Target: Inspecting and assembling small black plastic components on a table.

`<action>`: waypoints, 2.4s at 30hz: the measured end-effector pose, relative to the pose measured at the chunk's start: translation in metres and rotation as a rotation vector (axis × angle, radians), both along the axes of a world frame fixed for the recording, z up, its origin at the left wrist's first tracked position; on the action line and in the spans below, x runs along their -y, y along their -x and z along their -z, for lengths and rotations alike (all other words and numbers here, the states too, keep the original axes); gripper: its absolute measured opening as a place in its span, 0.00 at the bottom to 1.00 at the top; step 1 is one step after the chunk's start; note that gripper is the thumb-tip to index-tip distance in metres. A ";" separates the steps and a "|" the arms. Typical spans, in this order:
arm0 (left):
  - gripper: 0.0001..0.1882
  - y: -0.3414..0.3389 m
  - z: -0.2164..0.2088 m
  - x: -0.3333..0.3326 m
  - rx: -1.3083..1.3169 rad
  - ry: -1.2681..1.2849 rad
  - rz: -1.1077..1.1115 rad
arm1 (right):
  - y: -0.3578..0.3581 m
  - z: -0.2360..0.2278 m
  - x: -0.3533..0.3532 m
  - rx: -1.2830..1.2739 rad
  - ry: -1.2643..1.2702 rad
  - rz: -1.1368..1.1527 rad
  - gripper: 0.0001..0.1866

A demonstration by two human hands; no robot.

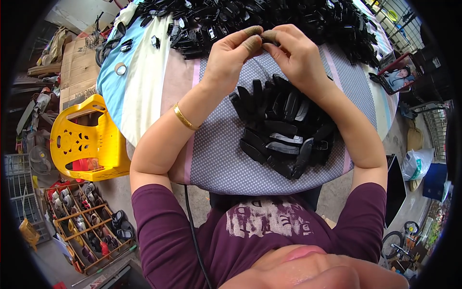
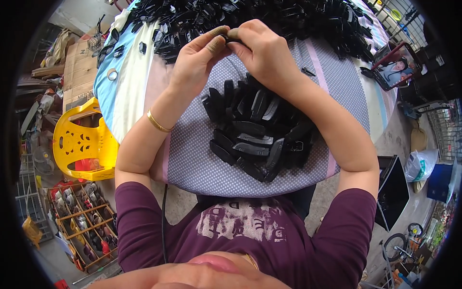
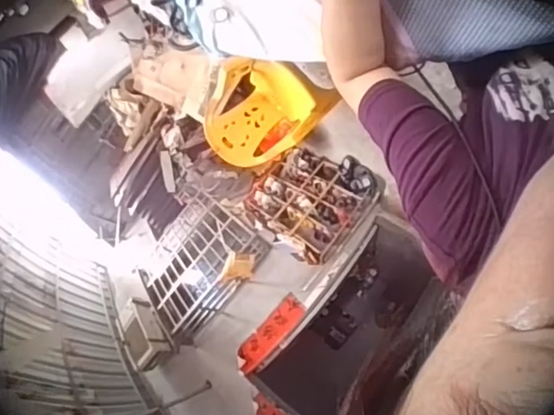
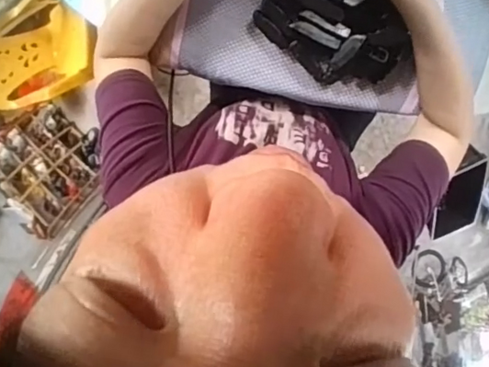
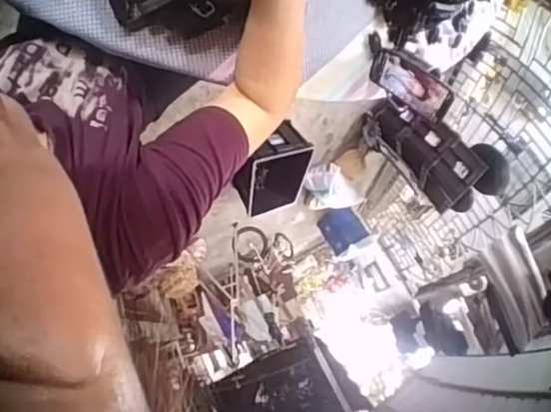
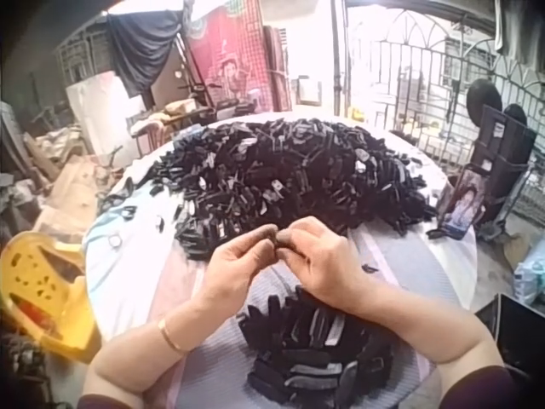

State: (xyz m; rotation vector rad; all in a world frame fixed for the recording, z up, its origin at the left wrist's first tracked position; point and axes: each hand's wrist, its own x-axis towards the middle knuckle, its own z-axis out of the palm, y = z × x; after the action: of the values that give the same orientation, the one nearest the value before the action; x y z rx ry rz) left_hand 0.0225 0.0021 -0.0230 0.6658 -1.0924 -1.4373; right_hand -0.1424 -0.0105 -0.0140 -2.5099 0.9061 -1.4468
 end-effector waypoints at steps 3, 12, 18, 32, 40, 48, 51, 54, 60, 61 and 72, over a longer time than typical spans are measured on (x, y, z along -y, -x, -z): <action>0.13 -0.007 -0.002 0.004 -0.022 0.028 0.052 | 0.003 -0.005 -0.001 -0.036 -0.326 -0.006 0.13; 0.14 -0.015 -0.013 -0.002 0.214 0.255 0.070 | 0.002 -0.007 -0.012 -0.074 -0.578 -0.103 0.11; 0.14 -0.008 -0.038 -0.024 0.779 0.543 -0.013 | 0.019 -0.003 0.032 -0.364 -0.262 -0.279 0.19; 0.39 -0.114 -0.028 0.033 1.739 0.167 -0.289 | 0.010 0.013 0.013 -0.529 -0.199 -0.009 0.21; 0.25 -0.066 -0.002 0.033 1.638 0.382 -0.512 | 0.007 -0.003 0.000 -0.626 -0.357 -0.193 0.23; 0.16 -0.049 -0.017 0.013 1.459 0.497 -0.506 | 0.015 0.000 0.009 -0.228 -0.450 -0.174 0.18; 0.13 -0.043 -0.015 0.010 1.493 0.743 -0.581 | 0.015 -0.002 0.011 0.077 -0.602 -0.271 0.15; 0.14 -0.033 -0.012 0.010 1.401 0.949 -0.662 | 0.013 -0.004 0.011 0.293 -0.673 -0.356 0.15; 0.14 -0.017 -0.015 0.006 0.787 0.427 -0.215 | 0.011 -0.001 0.008 0.222 -0.538 -0.289 0.15; 0.16 -0.021 -0.019 0.006 0.704 0.217 -0.088 | 0.012 0.000 0.007 0.181 -0.542 -0.251 0.15; 0.15 -0.020 -0.023 -0.001 0.105 -0.120 0.236 | 0.006 -0.004 -0.002 0.151 -0.429 -0.186 0.15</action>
State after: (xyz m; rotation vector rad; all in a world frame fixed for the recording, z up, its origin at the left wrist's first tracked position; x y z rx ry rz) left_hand 0.0429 0.0032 0.0003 0.7226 -1.2044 -1.6963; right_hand -0.1483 -0.0083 -0.0101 -2.0822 0.8264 -1.2126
